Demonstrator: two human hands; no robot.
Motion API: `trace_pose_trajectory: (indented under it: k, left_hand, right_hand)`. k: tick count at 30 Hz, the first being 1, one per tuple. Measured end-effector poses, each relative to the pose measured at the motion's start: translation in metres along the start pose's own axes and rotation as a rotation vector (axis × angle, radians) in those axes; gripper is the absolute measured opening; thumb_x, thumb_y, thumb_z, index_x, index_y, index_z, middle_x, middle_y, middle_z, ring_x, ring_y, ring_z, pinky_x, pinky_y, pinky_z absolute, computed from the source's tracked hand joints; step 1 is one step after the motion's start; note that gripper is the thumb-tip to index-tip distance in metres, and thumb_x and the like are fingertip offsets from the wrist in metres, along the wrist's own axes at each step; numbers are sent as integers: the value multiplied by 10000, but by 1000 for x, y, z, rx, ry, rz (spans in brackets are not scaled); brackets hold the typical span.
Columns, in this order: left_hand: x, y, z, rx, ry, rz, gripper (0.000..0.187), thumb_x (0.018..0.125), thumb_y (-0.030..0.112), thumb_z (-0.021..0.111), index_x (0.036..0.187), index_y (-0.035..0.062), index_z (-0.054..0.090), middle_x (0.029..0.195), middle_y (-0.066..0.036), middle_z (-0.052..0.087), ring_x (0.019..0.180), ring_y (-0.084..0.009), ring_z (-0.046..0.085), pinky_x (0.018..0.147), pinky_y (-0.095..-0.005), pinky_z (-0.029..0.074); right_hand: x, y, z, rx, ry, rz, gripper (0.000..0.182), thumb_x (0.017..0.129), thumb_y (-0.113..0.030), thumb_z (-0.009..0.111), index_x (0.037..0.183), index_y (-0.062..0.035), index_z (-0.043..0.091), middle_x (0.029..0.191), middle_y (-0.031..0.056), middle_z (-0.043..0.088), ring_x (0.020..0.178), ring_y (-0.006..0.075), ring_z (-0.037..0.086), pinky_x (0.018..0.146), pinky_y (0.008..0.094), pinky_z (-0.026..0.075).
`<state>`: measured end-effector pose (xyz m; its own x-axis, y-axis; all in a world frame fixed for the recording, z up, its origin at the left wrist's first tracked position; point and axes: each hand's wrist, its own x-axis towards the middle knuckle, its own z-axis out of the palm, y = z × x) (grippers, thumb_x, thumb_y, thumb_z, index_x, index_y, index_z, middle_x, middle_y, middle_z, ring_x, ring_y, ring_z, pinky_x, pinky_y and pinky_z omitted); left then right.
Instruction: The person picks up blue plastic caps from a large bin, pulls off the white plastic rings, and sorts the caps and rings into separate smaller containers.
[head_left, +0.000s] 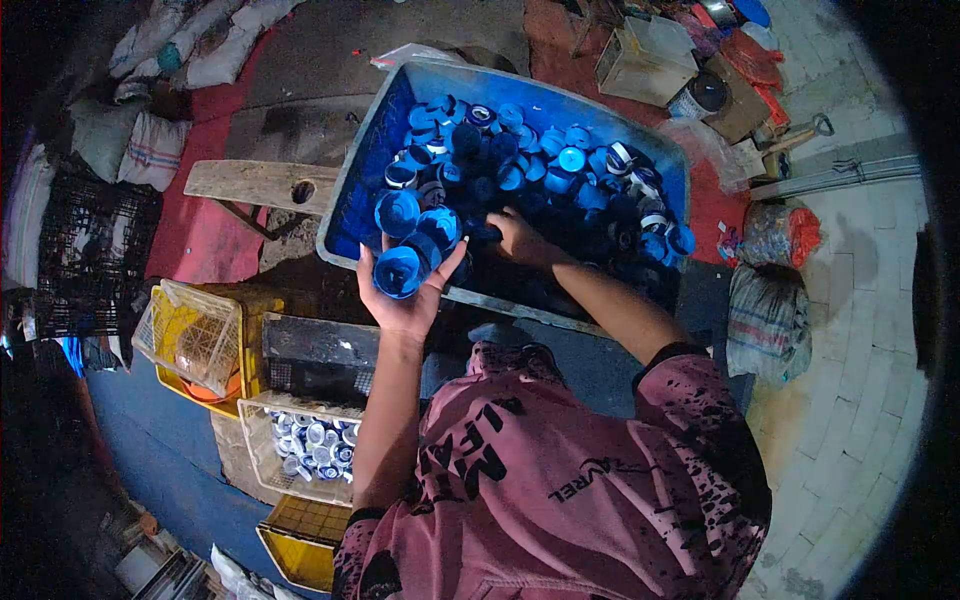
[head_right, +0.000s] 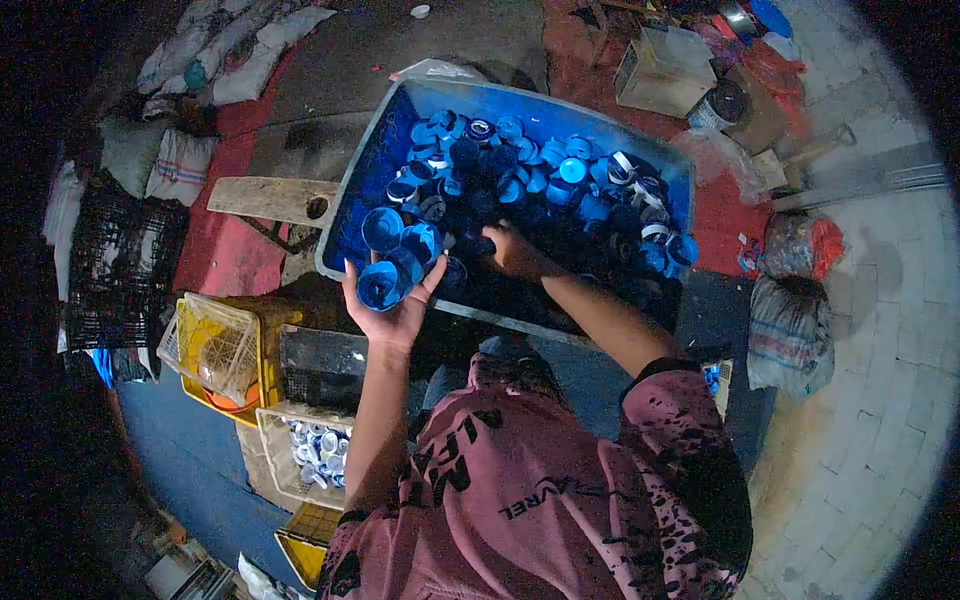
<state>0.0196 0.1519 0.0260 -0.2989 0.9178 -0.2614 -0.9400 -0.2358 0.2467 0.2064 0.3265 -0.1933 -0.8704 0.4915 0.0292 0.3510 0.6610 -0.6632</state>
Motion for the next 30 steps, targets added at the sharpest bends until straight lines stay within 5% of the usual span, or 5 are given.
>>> trace_pose_trajectory:
  k: [3, 10, 18, 23, 30]
  left_hand:
    - [-1, -1, 1, -14, 16, 1, 733, 918, 582, 567, 1483, 145, 402, 1490, -151, 474, 1366, -419, 465, 1106, -719, 346]
    - [4, -1, 2, -17, 15, -9, 731, 924, 581, 558, 1484, 140, 397, 1478, -155, 486, 1353, -410, 483, 1103, -711, 358]
    - [11, -6, 6, -8, -7, -13, 709, 937, 565, 548, 1484, 140, 396, 1472, -144, 497, 1350, -390, 491, 1105, -699, 365]
    - [17, -13, 10, -12, -15, -10, 706, 939, 573, 538, 1480, 142, 400, 1462, -143, 507, 1344, -380, 499, 1103, -696, 372]
    - [26, -25, 10, 86, 78, -15, 705, 938, 620, 494, 1453, 140, 456, 1392, -118, 574, 1272, -323, 559, 1057, -523, 451]
  right_hand:
    - [-6, -15, -17, 124, 71, 62, 442, 810, -138, 741, 1200, 17, 602, 1205, 205, 632, 1163, 383, 607, 996, 462, 487]
    - [5, -67, -74, 1206, 289, 541, 248, 900, -190, 745, 1074, -54, 631, 922, 46, 642, 763, 159, 670, 700, 316, 553]
    - [4, -110, -123, 1626, 543, 592, 211, 931, -204, 674, 1106, -92, 632, 967, 84, 682, 798, 218, 681, 694, 366, 592]
    - [5, -146, -141, 1934, 630, 247, 156, 967, -199, 603, 1071, -88, 635, 960, 110, 686, 837, 250, 679, 734, 401, 584]
    - [22, -195, -124, 1936, 640, 55, 188, 982, -211, 560, 1078, -62, 623, 962, 90, 685, 887, 213, 658, 802, 365, 537]
